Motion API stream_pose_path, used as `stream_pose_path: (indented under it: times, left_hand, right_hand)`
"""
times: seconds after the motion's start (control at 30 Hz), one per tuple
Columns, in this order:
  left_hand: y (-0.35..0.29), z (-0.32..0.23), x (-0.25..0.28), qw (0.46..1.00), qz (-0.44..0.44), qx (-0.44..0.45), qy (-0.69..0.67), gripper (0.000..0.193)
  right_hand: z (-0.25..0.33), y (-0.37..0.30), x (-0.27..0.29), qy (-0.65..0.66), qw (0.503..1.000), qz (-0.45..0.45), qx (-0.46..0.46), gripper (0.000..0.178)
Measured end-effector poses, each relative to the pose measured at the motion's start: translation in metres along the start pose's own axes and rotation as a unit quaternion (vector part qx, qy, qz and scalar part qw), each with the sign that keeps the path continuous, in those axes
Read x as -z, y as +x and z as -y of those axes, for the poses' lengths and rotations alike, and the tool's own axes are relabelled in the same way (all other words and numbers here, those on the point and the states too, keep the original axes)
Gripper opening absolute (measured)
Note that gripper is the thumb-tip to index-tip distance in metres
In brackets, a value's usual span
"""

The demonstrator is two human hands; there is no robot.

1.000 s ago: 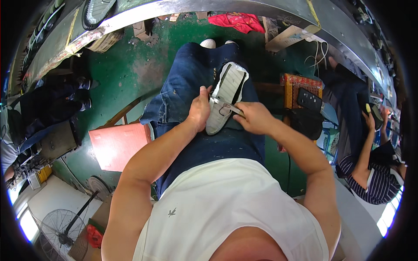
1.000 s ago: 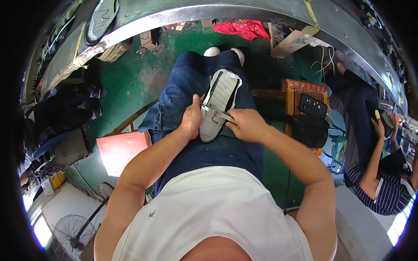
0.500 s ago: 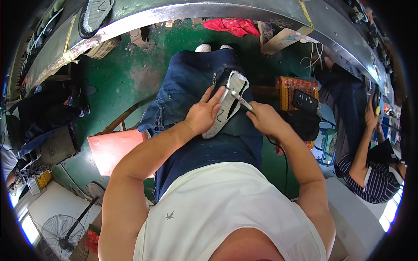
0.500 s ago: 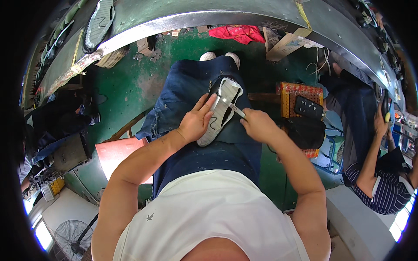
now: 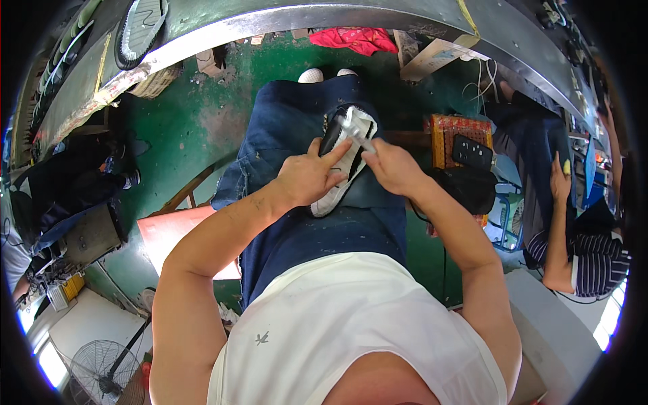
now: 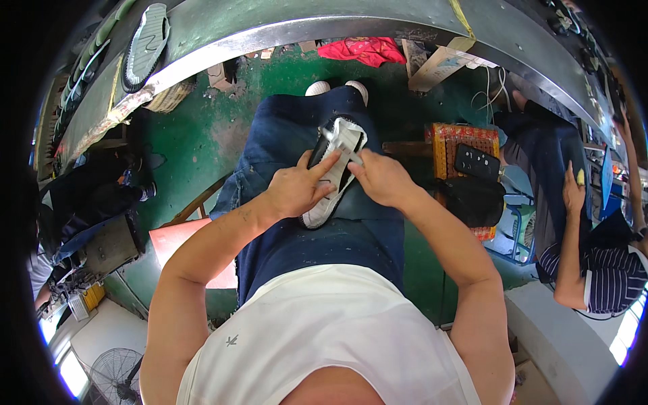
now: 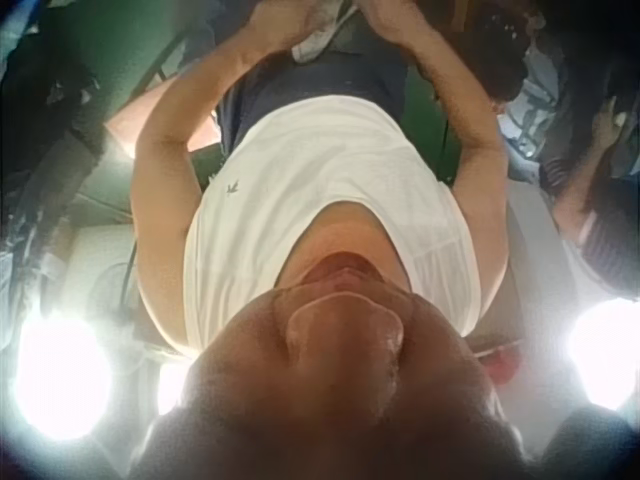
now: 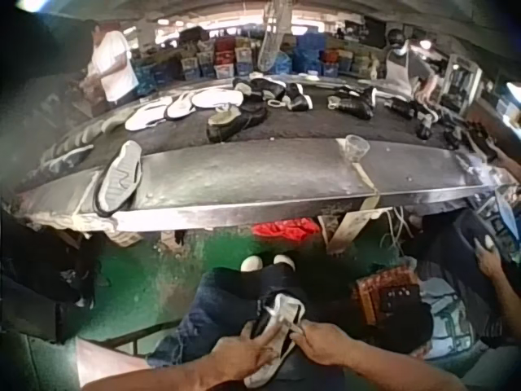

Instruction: Assembling shoe components on a manufacturing line using lasting pliers to pull and secure the upper to the last.

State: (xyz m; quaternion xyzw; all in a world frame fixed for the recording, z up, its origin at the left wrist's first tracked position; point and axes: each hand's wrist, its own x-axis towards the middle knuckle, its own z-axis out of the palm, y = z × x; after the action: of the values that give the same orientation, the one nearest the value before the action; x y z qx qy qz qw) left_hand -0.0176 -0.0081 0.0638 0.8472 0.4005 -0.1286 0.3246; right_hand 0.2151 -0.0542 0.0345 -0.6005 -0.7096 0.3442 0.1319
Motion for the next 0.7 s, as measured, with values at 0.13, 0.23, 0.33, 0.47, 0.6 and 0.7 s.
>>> stream_pose_path:
  times: [0.13,0.23,0.33,0.47,0.6,0.7]
  left_hand:
    - [-0.005,0.036,-0.086,0.923,-0.270,-0.031,-0.272,0.067]
    - [-0.014,0.026,-0.089,0.879,-0.190,0.130,-0.418,0.067]
    - [-0.018,0.019,-0.076,0.891,-0.186,0.095,-0.403,0.074]
    - [-0.032,0.027,-0.057,0.948,-0.092,0.045,-0.302,0.106]
    - [-0.049,0.005,0.030,0.979,-0.003,0.097,-0.179,0.105]
    - [-0.061,-0.001,0.075,0.937,-0.249,-0.061,-0.237,0.082]
  right_hand:
    - [0.005,0.000,0.011,-0.037,0.997,0.051,-0.031,0.039]
    - [0.019,-0.009,0.020,-0.013,0.991,0.125,-0.054,0.040]
    - [0.023,-0.019,-0.005,0.002,0.998,0.055,-0.016,0.039]
    - [0.013,-0.030,0.007,0.205,0.967,0.123,-0.088,0.038]
    - [-0.011,-0.058,0.009,0.311,0.939,0.005,-0.145,0.038]
    - [-0.019,-0.065,0.016,0.390,0.899,-0.039,-0.192,0.034]
